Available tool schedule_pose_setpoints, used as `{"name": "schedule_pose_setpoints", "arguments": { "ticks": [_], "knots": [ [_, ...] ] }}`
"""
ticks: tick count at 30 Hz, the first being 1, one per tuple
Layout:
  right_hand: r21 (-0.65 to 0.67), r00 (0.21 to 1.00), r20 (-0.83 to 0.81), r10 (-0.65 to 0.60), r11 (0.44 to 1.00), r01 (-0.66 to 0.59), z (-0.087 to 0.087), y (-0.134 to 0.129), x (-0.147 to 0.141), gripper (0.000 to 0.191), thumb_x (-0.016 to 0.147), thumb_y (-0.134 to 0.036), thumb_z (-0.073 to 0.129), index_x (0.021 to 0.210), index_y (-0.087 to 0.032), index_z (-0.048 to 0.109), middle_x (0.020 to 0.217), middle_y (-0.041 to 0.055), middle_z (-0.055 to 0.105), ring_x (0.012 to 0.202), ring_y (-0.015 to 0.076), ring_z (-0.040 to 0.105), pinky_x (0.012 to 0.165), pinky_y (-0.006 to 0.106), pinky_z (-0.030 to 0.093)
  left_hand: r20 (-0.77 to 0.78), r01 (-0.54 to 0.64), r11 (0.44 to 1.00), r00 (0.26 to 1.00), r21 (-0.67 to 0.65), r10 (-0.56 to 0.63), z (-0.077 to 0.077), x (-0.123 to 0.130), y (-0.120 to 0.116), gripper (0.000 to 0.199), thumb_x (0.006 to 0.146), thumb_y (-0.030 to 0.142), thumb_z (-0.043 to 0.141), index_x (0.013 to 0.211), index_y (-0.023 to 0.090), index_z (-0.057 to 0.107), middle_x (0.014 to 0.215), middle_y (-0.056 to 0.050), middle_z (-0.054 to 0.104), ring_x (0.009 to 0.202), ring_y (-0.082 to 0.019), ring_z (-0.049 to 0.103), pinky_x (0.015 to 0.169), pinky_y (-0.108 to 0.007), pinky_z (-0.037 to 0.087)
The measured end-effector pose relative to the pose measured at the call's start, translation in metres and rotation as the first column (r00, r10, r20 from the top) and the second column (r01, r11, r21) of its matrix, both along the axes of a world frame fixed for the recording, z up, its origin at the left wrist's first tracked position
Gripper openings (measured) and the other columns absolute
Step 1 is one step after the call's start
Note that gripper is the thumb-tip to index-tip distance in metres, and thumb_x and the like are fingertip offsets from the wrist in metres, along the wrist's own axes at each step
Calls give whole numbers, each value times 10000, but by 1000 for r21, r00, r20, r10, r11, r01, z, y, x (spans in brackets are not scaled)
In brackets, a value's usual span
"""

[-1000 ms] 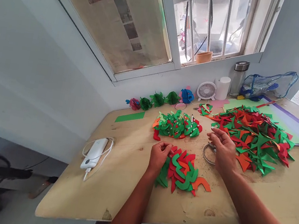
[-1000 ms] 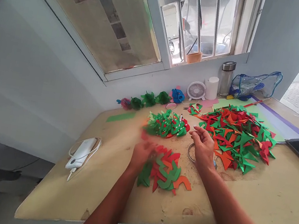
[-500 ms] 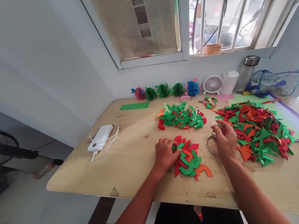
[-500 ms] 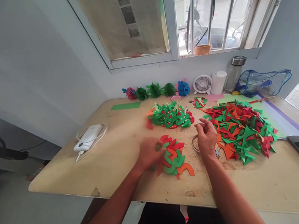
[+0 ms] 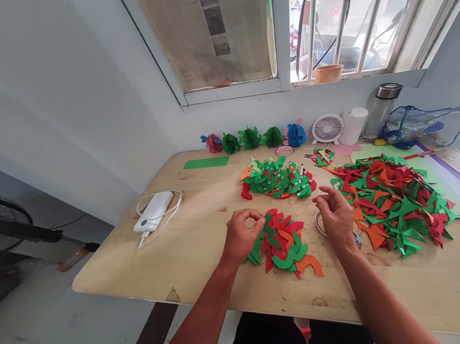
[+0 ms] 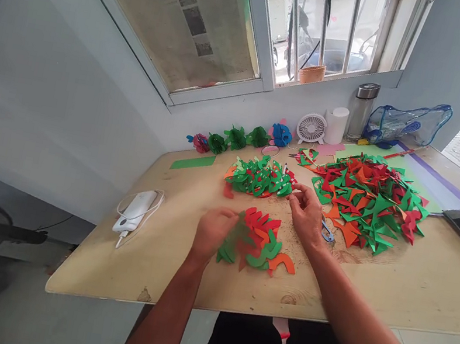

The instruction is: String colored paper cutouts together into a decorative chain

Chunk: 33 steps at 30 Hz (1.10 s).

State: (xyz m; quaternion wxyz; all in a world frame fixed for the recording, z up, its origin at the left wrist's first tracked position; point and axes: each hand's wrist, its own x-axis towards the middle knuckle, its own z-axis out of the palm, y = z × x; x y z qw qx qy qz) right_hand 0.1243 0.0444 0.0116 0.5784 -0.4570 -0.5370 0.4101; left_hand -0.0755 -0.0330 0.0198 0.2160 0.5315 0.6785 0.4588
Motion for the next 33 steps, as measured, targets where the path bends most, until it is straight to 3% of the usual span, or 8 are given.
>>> {"name": "schedule_pose_setpoints", "arguments": {
  "ticks": [4,8,15,20,23,26,29,33],
  "knots": [
    [-10,984,29,175,984,-175,3,-5,-3,290,760,-289,563,1027,-174,561,735,23,629,718,167,582,652,301,444,375,-120,991,923,55,91,15,2,4,166,667,310,660,676,161,587,624,10,597,568,-103,556,576,-223,429],
    [-30,937,80,341,940,-340,5,-10,-5,357,778,-313,574,1115,-202,530,840,41,646,782,176,589,690,315,455,721,-173,984,686,35,95,20,16,11,284,613,357,714,731,158,548,568,36,563,478,-84,532,484,-198,397],
    [-35,897,-70,437,897,-440,5,-14,-9,511,735,-345,627,1204,-227,462,867,38,624,735,162,580,645,295,461,921,-130,990,390,58,-3,6,50,15,327,613,349,733,789,168,526,674,10,626,605,-124,626,634,-260,478],
    [-52,922,-65,382,921,-386,2,-8,-6,465,734,-298,610,1169,-200,475,662,-28,547,590,128,502,566,260,403,871,-76,997,490,-3,40,-10,56,4,339,661,381,688,851,172,502,803,-47,653,681,-164,643,656,-305,493],
    [-27,926,-6,377,926,-377,2,-7,-5,472,745,-277,593,1192,-199,461,667,-29,541,585,123,487,551,252,384,627,-198,972,775,124,77,-4,43,3,310,733,367,621,970,195,519,1023,-85,631,882,-181,623,725,-300,483],
    [-20,912,69,405,914,-404,5,-10,-5,481,760,-248,576,1222,-207,449,673,-27,552,603,127,495,585,264,404,180,-34,978,984,207,-4,12,30,13,287,768,284,581,1047,217,572,1152,-84,595,1077,-203,543,925,-359,408],
    [-6,897,125,423,905,-426,10,-13,-5,472,773,-242,564,1231,-221,456,672,-25,562,618,135,510,597,272,416,-137,268,950,959,160,-247,26,29,28,220,740,227,597,954,227,650,1061,-69,655,1084,-231,539,977,-398,367],
    [8,908,142,395,916,-400,13,-13,-4,461,781,-255,560,1229,-212,462,670,-22,567,630,138,520,592,271,406,-128,424,906,898,-6,-421,30,38,42,162,721,215,592,842,233,698,895,-53,706,904,-230,615,824,-352,446]
  ]
}}
